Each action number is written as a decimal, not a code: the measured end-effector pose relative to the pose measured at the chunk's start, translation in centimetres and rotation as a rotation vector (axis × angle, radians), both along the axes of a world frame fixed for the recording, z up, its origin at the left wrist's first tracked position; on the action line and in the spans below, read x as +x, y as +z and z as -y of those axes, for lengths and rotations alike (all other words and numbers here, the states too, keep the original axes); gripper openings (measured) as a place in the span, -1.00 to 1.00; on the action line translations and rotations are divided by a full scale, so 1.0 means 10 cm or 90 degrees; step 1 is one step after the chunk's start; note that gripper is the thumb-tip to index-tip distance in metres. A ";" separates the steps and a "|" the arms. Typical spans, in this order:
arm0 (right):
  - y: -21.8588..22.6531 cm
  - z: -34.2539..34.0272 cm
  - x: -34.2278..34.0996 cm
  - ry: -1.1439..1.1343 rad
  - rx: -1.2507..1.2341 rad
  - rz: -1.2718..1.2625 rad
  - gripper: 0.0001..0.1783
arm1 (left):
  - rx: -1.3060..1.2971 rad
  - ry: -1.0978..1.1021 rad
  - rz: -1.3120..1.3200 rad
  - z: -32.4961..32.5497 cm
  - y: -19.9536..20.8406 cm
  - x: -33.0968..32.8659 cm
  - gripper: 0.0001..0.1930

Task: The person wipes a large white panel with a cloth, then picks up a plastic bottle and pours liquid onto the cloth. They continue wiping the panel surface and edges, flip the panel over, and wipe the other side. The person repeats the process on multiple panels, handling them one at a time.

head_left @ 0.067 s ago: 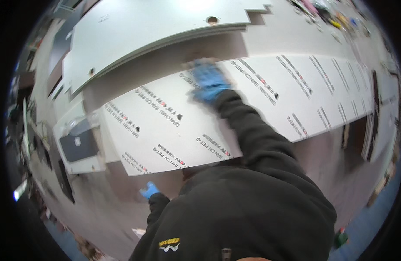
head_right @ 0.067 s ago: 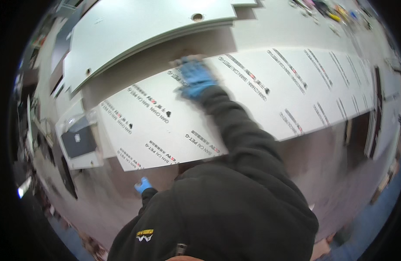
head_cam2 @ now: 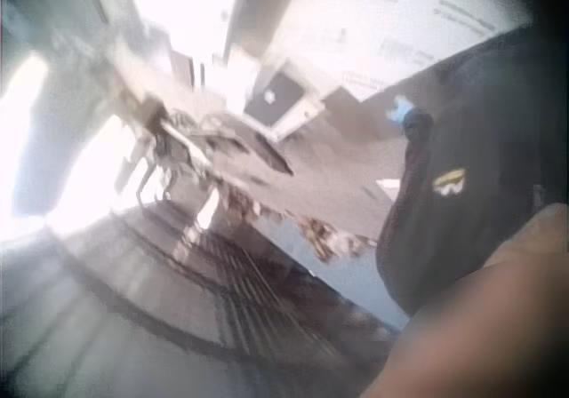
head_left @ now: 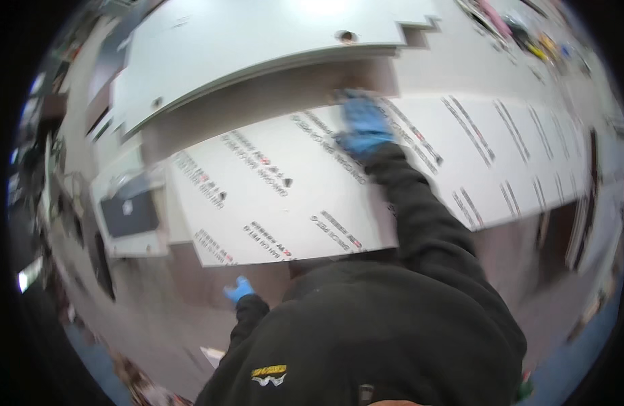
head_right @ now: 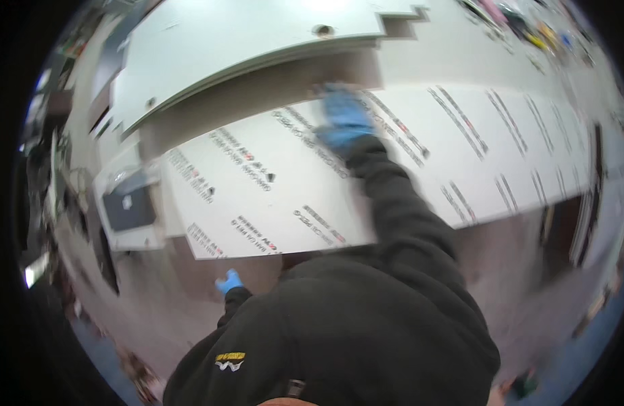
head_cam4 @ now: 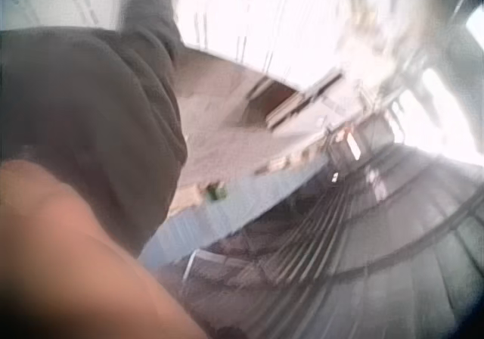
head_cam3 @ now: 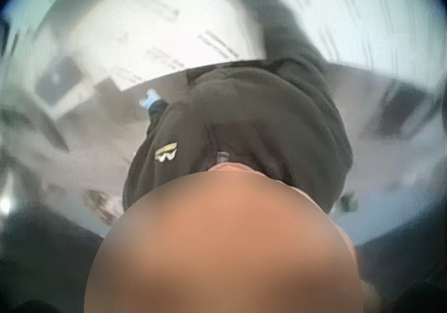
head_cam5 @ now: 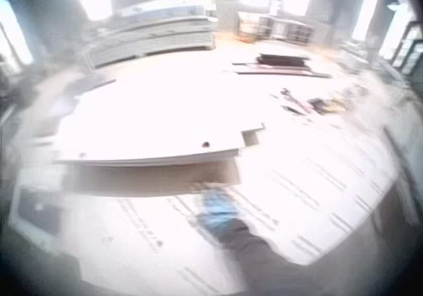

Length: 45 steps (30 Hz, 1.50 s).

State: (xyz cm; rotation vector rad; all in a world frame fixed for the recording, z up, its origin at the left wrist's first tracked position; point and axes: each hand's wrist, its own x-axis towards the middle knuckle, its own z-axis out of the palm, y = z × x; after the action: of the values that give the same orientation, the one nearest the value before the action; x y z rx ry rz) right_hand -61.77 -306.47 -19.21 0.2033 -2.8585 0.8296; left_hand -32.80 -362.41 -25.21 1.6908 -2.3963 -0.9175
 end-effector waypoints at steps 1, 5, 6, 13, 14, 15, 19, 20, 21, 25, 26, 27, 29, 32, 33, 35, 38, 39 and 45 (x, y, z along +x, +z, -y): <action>0.05 -0.54 0.22 -0.050 0.017 -0.011 -0.10 | -0.105 -0.028 0.090 -0.24 -0.03 0.03 -0.11; -0.03 -2.61 1.06 -0.260 0.115 -0.105 -0.20 | -0.033 -0.079 0.070 -0.94 0.05 0.05 -0.02; -0.13 -3.02 1.32 -0.331 0.134 -0.114 -0.22 | -0.037 -0.129 0.084 -1.04 0.12 0.07 -0.02; -0.99 -3.93 2.52 -0.691 0.403 0.192 -0.18 | 0.010 -0.047 0.152 -1.32 0.27 0.42 0.00; -0.95 -3.80 2.50 -0.697 0.431 0.204 -0.18 | 0.044 -0.023 0.150 -1.32 0.21 0.53 0.01; -0.88 -3.58 2.39 -0.700 0.448 0.232 -0.16 | 0.057 -0.019 0.152 -1.33 0.15 0.67 0.02; -0.29 -1.95 1.63 -0.413 0.276 0.059 -0.11 | 0.143 0.023 0.105 -1.37 -0.09 1.25 0.06; -0.15 -1.40 1.42 -0.321 0.225 0.049 -0.10 | 0.176 0.036 0.120 -1.38 -0.11 1.42 0.06; -0.03 -0.84 1.21 -0.228 0.179 0.051 -0.08 | 0.187 0.031 0.113 -1.39 -0.12 1.57 0.06; 0.25 1.18 0.75 0.092 0.173 -0.048 0.03 | 0.255 0.082 0.056 -1.42 0.00 2.13 0.03; 0.29 1.52 0.73 0.200 0.083 0.007 0.04 | 0.263 0.118 0.055 -1.43 0.04 2.25 0.03; 0.29 1.90 0.77 0.262 0.132 0.065 0.04 | 0.259 0.147 0.058 -1.43 0.08 2.37 0.03; 0.26 2.43 1.02 0.397 0.164 0.045 0.03 | 0.239 0.197 0.068 -1.43 0.14 2.59 0.04; 0.12 2.67 1.47 0.562 0.177 0.030 -0.01 | 0.234 0.215 0.122 -1.40 0.15 2.83 0.05; 0.06 2.58 1.61 0.587 0.150 0.016 -0.02 | 0.226 0.202 0.150 -1.40 0.14 2.89 0.07; -0.03 2.28 1.85 0.643 0.115 -0.022 -0.08 | 0.219 0.206 0.163 -1.42 0.08 2.92 0.06; -0.14 1.66 2.15 0.697 0.109 -0.100 -0.08 | 0.208 0.184 0.146 -1.57 -0.03 2.82 0.04; -0.15 1.45 2.24 0.691 0.125 -0.134 -0.17 | 0.207 0.169 0.139 -1.63 -0.06 2.74 0.04; -0.15 -0.21 2.68 0.622 0.077 -0.161 -0.41 | 0.189 0.071 0.098 -2.41 -0.20 2.10 -0.01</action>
State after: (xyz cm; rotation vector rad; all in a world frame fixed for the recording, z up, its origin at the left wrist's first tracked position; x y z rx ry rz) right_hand -34.95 -304.40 -20.72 1.6566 -2.4625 0.6559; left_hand -11.83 -338.27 -27.18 2.0428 -2.3205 -1.2178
